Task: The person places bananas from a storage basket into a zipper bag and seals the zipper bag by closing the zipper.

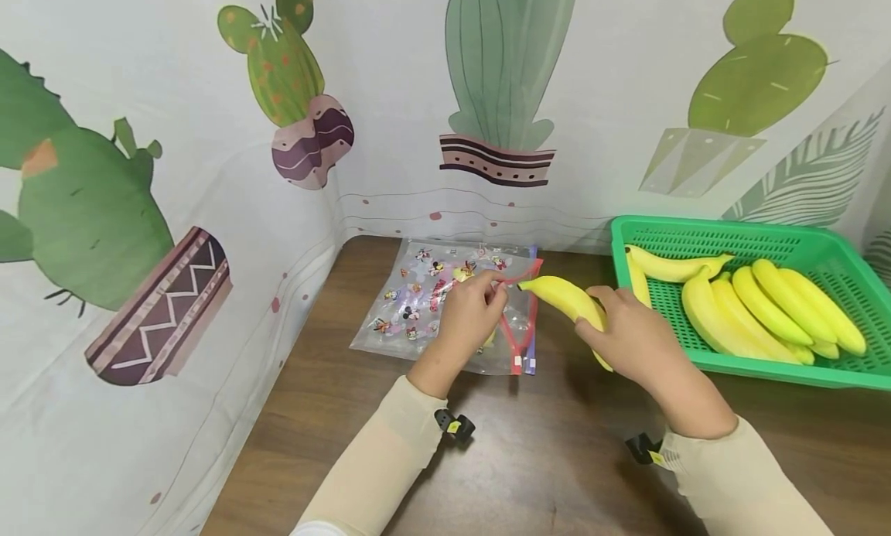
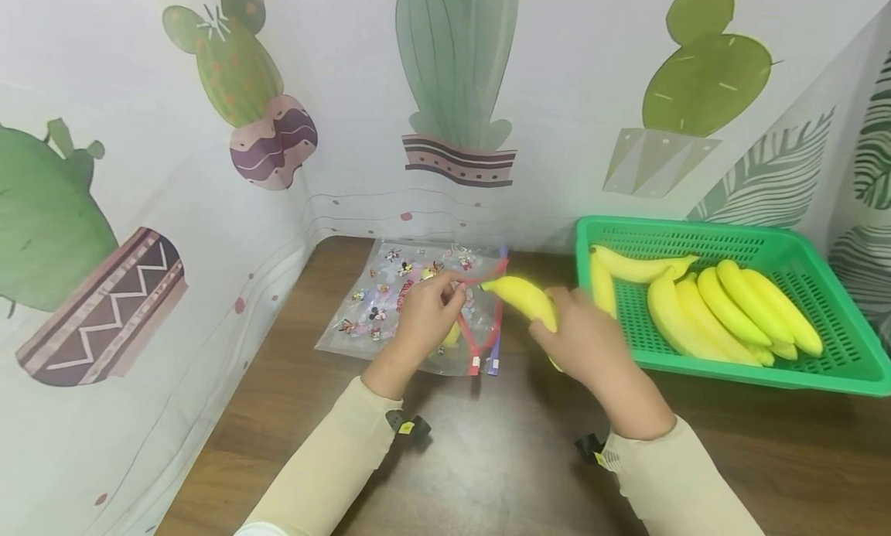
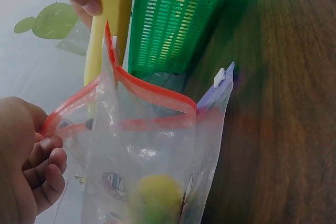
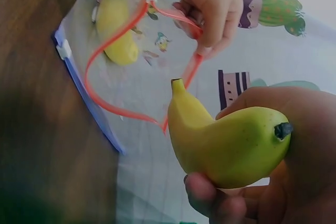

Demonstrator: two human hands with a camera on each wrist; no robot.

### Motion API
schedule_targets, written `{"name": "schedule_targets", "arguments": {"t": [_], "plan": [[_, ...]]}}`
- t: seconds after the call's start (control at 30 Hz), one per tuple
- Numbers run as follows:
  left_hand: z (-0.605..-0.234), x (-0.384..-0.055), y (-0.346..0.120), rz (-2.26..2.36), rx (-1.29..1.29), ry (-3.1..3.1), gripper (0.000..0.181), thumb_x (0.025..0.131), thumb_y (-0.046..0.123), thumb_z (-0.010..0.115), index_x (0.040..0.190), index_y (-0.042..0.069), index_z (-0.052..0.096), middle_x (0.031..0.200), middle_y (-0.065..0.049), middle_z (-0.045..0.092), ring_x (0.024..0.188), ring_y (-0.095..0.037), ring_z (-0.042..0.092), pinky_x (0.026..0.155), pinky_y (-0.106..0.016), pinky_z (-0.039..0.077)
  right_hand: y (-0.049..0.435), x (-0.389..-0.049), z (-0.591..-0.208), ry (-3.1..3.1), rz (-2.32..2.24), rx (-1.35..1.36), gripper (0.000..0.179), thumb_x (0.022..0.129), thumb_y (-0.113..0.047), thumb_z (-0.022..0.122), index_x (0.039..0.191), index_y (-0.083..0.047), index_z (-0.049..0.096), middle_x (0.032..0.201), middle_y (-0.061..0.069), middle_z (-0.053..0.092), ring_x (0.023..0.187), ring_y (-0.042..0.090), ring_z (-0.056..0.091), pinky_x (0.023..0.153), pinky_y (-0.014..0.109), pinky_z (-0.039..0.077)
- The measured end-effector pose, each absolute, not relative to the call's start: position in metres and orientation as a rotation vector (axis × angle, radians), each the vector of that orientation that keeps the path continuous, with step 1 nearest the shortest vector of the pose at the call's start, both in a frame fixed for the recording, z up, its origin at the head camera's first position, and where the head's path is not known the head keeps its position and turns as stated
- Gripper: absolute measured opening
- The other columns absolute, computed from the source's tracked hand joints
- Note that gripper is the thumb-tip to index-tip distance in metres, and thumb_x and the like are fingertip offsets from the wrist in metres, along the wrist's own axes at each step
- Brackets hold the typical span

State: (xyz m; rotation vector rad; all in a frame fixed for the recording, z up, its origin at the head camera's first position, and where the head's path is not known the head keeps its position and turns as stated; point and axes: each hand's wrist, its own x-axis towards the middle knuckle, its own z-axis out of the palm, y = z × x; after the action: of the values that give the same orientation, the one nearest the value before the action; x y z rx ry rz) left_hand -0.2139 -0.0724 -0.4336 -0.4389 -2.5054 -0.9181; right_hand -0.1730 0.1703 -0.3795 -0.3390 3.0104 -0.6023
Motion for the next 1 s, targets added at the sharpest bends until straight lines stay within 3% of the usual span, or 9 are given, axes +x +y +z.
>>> {"name": "schedule_targets", "arguments": {"t": [0.4,0.67,1.0], "plan": [[-0.435,-0.214,-0.072,-0.900,-0.442,-2.522,0.018,0.096,0.017,0.061,0.106,0.010,0.073,0.066,0.004,0.062,0.054,-0.005,0.048,0.051,-0.018,0.036,0.152,-0.175,-0.403,2.997,-0.650,-0.314,0.060,0.097,-0.037,0.054,0.140,0.003,0.048,0.117,0.024,0.057,0.072,0.026,0.055,0.063,0.038,0.045],[-0.435,-0.214,-0.072,-0.886,-0.448,-2.521,0.018,0.096,0.019,0.059,0.105,0.011,0.074,0.064,0.006,0.060,0.053,-0.005,0.047,0.052,-0.018,0.036,0.141,-0.177,-0.415,2.945,-0.779,-0.220,0.061,0.098,-0.036,0.052,0.137,0.010,0.044,0.111,0.023,0.054,0.076,0.026,0.058,0.063,0.037,0.049],[-0.434,-0.215,-0.073,-0.872,-0.459,-2.511,0.017,0.096,0.017,0.060,0.104,0.011,0.074,0.063,0.006,0.059,0.052,-0.004,0.045,0.051,-0.018,0.035,0.130,-0.184,-0.428,2.965,-0.791,-0.209,0.059,0.097,-0.035,0.053,0.138,0.006,0.045,0.106,0.022,0.059,0.073,0.026,0.058,0.058,0.033,0.045]]}}
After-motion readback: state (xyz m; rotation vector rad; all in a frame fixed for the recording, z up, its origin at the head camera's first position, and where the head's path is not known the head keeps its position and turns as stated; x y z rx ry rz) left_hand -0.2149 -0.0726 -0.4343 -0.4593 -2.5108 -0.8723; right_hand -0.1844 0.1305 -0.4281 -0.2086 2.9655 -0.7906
